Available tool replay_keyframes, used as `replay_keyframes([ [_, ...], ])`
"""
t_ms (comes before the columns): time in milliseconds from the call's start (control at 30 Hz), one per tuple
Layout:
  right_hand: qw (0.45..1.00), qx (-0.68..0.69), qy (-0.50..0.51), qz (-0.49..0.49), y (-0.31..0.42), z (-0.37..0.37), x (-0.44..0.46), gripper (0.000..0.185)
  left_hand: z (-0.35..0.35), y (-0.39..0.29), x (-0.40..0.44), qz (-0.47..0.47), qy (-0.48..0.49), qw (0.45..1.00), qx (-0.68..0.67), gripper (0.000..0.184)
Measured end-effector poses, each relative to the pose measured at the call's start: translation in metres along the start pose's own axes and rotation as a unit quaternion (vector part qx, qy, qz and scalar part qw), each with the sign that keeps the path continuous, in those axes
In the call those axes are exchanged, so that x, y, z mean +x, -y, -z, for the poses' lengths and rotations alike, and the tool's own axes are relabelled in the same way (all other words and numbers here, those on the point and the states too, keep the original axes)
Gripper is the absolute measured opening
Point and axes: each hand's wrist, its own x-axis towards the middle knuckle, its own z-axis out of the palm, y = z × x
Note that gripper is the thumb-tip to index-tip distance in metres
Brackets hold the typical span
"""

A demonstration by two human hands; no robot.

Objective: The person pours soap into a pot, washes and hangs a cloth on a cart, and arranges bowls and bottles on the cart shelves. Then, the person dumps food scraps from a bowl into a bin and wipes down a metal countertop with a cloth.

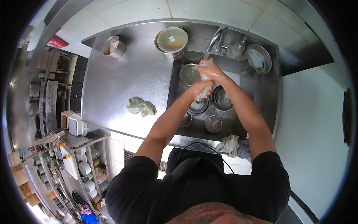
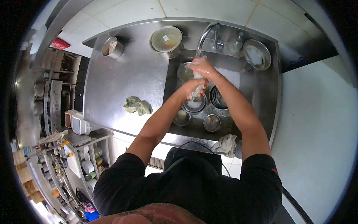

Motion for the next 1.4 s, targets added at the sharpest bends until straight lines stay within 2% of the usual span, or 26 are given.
replay_keyframes([
  [33, 0.997, -0.077, -0.004, 0.011, -0.003, -0.009, -0.004, 0.038, 0.000, 0.009, -0.004, 0.004, -0.022, 1.000, 0.021, 0.023],
  [67, 0.986, -0.146, -0.065, 0.053, -0.020, -0.023, -0.003, 0.041, 0.002, 0.021, -0.004, 0.007, -0.042, 0.999, 0.028, 0.023],
  [167, 0.978, -0.203, -0.050, 0.008, -0.027, -0.047, -0.026, 0.039, 0.008, 0.062, 0.008, -0.001, -0.095, 0.995, 0.033, 0.022],
  [300, 0.916, -0.401, 0.011, -0.004, -0.073, -0.087, -0.033, 0.035, 0.010, 0.131, 0.017, -0.051, -0.165, 0.984, 0.034, 0.020],
  [367, 0.903, -0.427, 0.029, -0.040, -0.094, -0.106, -0.035, 0.035, 0.014, 0.161, 0.025, -0.081, -0.194, 0.977, 0.024, 0.016],
  [400, 0.896, -0.439, 0.038, -0.058, -0.098, -0.113, -0.038, 0.035, 0.027, 0.187, 0.043, -0.048, -0.231, 0.970, 0.061, 0.019],
  [500, 0.900, -0.418, 0.028, -0.120, -0.092, -0.123, -0.047, 0.034, 0.063, 0.247, 0.077, -0.201, -0.291, 0.844, 0.404, 0.021],
  [600, 0.921, -0.369, -0.026, -0.122, -0.074, -0.126, -0.054, 0.039, 0.073, 0.249, 0.073, -0.322, -0.339, 0.702, 0.537, 0.026],
  [667, 0.974, -0.209, -0.034, -0.086, -0.099, -0.119, -0.037, 0.043, 0.043, 0.181, 0.012, -0.135, -0.296, 0.903, 0.281, 0.025],
  [700, 0.990, -0.125, -0.034, -0.064, -0.109, -0.115, -0.031, 0.045, 0.026, 0.143, -0.022, -0.034, -0.308, 0.938, 0.152, 0.024],
  [733, 1.000, -0.015, -0.016, 0.003, -0.097, -0.098, -0.033, 0.048, 0.023, 0.129, -0.033, -0.038, -0.323, 0.937, 0.132, 0.023],
  [800, 0.987, 0.011, -0.138, 0.079, -0.089, -0.049, -0.024, 0.045, 0.028, 0.104, -0.055, -0.084, -0.304, 0.945, 0.084, 0.022],
  [833, 0.953, -0.010, -0.299, 0.046, -0.110, -0.029, -0.005, 0.050, 0.032, 0.095, -0.069, -0.106, -0.300, 0.946, 0.056, 0.022],
  [867, 0.930, -0.038, -0.362, 0.039, -0.100, 0.001, -0.003, 0.054, 0.037, 0.085, -0.083, -0.124, -0.301, 0.944, 0.064, 0.020],
  [900, 0.872, -0.129, -0.470, 0.052, -0.113, 0.024, 0.016, 0.055, 0.041, 0.074, -0.097, -0.140, -0.303, 0.940, 0.072, 0.018],
  [933, 0.866, -0.180, -0.467, -0.006, -0.113, 0.048, 0.029, 0.055, 0.045, 0.064, -0.109, -0.162, -0.317, 0.927, 0.113, 0.014],
  [967, 0.856, -0.232, -0.462, 0.020, -0.136, 0.071, 0.058, 0.054, 0.038, 0.053, -0.129, -0.216, -0.326, 0.918, 0.067, 0.012],
  [1000, 0.843, -0.283, -0.455, 0.048, -0.156, 0.079, 0.082, 0.053, 0.040, 0.045, -0.145, -0.196, -0.348, 0.915, 0.065, 0.012],
  [1033, 0.919, -0.125, -0.371, -0.046, -0.132, 0.083, 0.074, 0.050, 0.046, 0.043, -0.163, -0.175, -0.370, 0.910, 0.063, 0.012],
  [1067, 0.953, 0.035, -0.266, -0.144, -0.106, 0.087, 0.068, 0.047, 0.053, 0.045, -0.181, -0.183, -0.389, 0.902, 0.038, 0.013],
  [1133, 0.919, 0.228, -0.285, -0.147, -0.147, 0.103, 0.102, 0.037, 0.069, 0.059, -0.224, -0.185, -0.450, 0.873, 0.025, 0.015],
  [1167, 0.908, 0.267, -0.259, -0.191, -0.147, 0.114, 0.106, 0.045, 0.068, 0.063, -0.249, -0.184, -0.490, 0.852, 0.029, 0.016],
  [1200, 0.888, 0.323, -0.251, -0.209, -0.138, 0.115, 0.107, 0.037, 0.075, 0.075, -0.273, -0.185, -0.510, 0.840, 0.006, 0.016],
  [1267, 0.880, 0.354, -0.207, -0.240, -0.114, 0.118, 0.093, 0.037, 0.078, 0.103, -0.324, -0.170, -0.571, 0.803, -0.013, 0.017],
  [1333, 0.865, 0.413, -0.168, -0.231, -0.140, 0.125, 0.109, 0.036, 0.072, 0.134, -0.371, -0.166, -0.625, 0.761, -0.054, 0.018],
  [1400, 0.848, 0.472, -0.164, -0.178, -0.149, 0.119, 0.098, 0.033, 0.077, 0.177, -0.415, -0.175, -0.649, 0.732, -0.114, 0.017],
])
